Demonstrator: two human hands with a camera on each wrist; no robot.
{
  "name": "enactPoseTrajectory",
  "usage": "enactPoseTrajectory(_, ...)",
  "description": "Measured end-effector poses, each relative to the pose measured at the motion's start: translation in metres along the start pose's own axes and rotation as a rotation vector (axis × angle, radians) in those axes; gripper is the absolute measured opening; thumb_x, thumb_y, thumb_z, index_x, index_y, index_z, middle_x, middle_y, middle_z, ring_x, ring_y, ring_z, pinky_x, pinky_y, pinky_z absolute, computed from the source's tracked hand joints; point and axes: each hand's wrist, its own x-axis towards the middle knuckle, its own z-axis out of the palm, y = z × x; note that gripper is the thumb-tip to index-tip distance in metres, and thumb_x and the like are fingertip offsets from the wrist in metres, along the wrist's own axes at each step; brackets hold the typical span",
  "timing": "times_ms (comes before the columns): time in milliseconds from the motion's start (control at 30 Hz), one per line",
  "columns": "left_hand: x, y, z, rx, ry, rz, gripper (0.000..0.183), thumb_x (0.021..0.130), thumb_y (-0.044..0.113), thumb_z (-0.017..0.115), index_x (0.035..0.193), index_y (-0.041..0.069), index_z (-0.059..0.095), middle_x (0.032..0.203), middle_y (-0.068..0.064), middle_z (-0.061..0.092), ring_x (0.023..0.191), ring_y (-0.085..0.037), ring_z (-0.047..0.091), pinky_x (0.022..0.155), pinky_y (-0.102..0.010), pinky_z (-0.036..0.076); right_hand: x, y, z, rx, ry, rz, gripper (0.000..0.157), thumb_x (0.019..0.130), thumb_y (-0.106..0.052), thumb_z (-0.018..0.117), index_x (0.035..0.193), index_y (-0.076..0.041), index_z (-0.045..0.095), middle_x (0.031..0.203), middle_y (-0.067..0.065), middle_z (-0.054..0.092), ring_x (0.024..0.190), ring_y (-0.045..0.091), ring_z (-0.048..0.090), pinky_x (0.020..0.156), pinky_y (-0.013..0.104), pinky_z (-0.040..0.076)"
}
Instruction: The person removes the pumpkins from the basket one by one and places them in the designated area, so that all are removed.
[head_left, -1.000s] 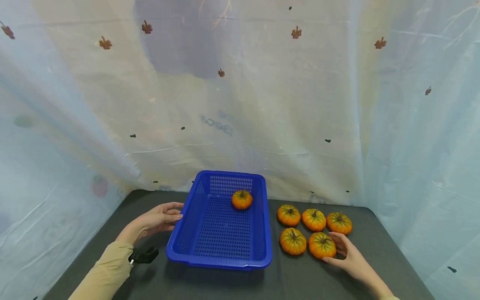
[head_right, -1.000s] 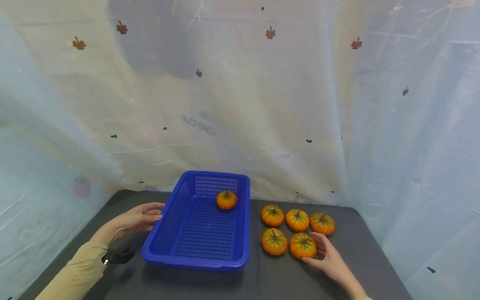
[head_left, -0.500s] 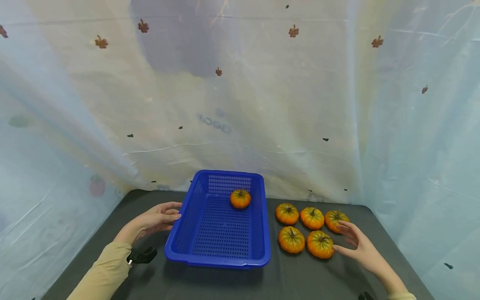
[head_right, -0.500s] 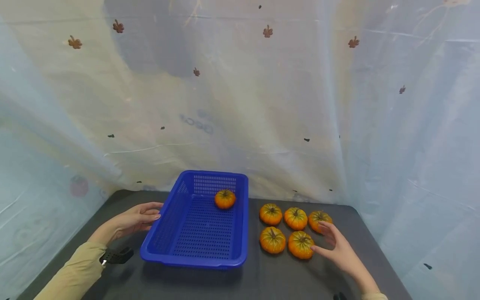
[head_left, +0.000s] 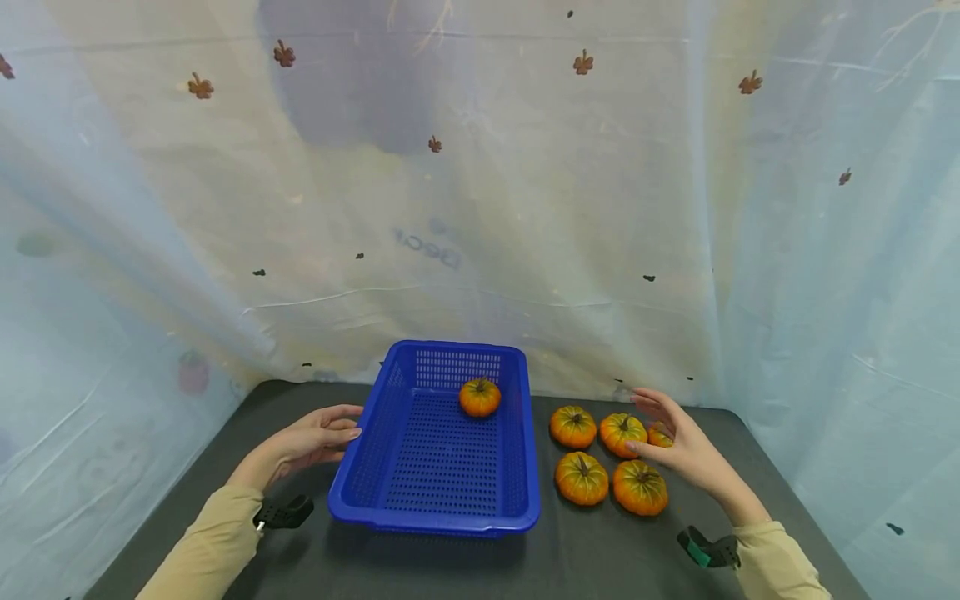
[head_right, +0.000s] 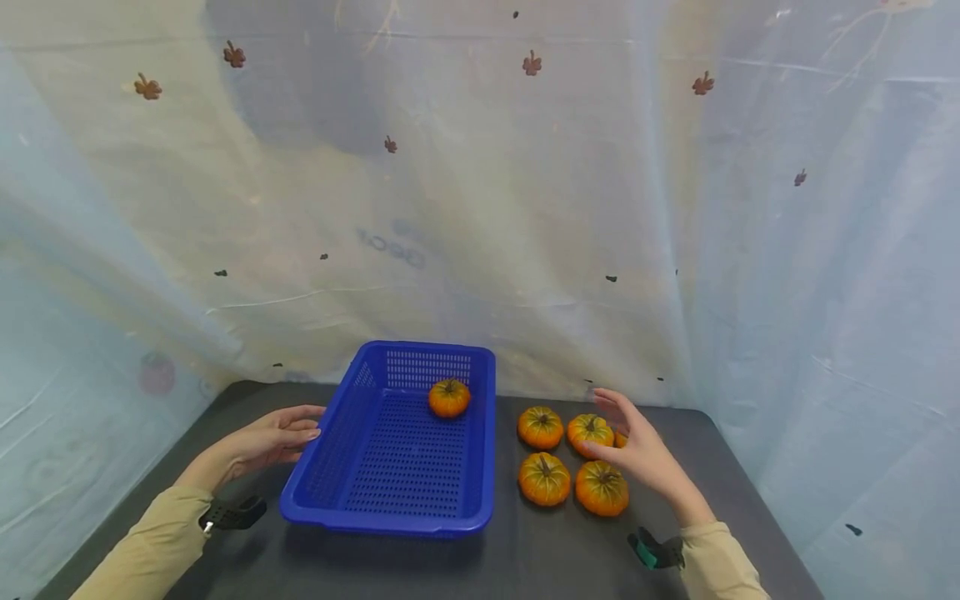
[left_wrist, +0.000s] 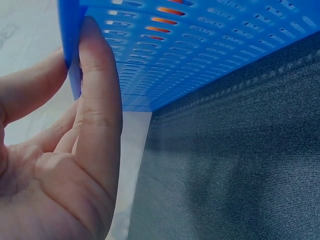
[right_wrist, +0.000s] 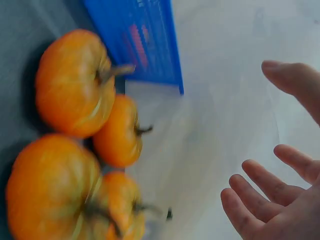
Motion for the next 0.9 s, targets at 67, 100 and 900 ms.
enactPoseTrajectory(67,0.000,-0.001,0.000,-0.005,-0.006,0.004,0.066,0.096,0.014,0.059,0.146,-0.006,0.020,0.120,-0.018,0.060,0.104,-0.029,0.062,0.087,-0.045,0.051,0.009,-0.007,0.006,0.001,-0.023,-0.024,0.069,0.087,-0.014,0.071,0.145,-0.011,0.033,0.142,0.014,0.040,0.127,0.037,0.040,0.101,0.031,0.039)
enactPoseTrajectory(100,0.000,-0.001,0.000,-0.007,-0.009,0.005,0.066,0.096,0.013,0.059,0.146,-0.006,0.020,0.120,-0.018,0.060,0.104,-0.029,0.062,0.087,-0.045,0.051,0.014,-0.011,0.009,0.000,-0.033,-0.038,0.069,0.087,-0.014,0.072,0.145,-0.011,0.033,0.142,0.014,0.040,0.127,0.037,0.040,0.102,0.035,0.039)
enactPoseTrajectory(900,0.000,0.000,-0.001,-0.007,-0.014,0.000,0.066,0.096,0.015,0.060,0.146,-0.004,0.021,0.122,-0.021,0.058,0.105,-0.031,0.061,0.088,-0.046,0.051,0.107,-0.050,0.075,0.125,-0.182,-0.152,0.075,0.083,-0.016,0.077,0.144,-0.014,0.035,0.145,0.011,0.039,0.133,0.030,0.036,0.108,0.048,0.031)
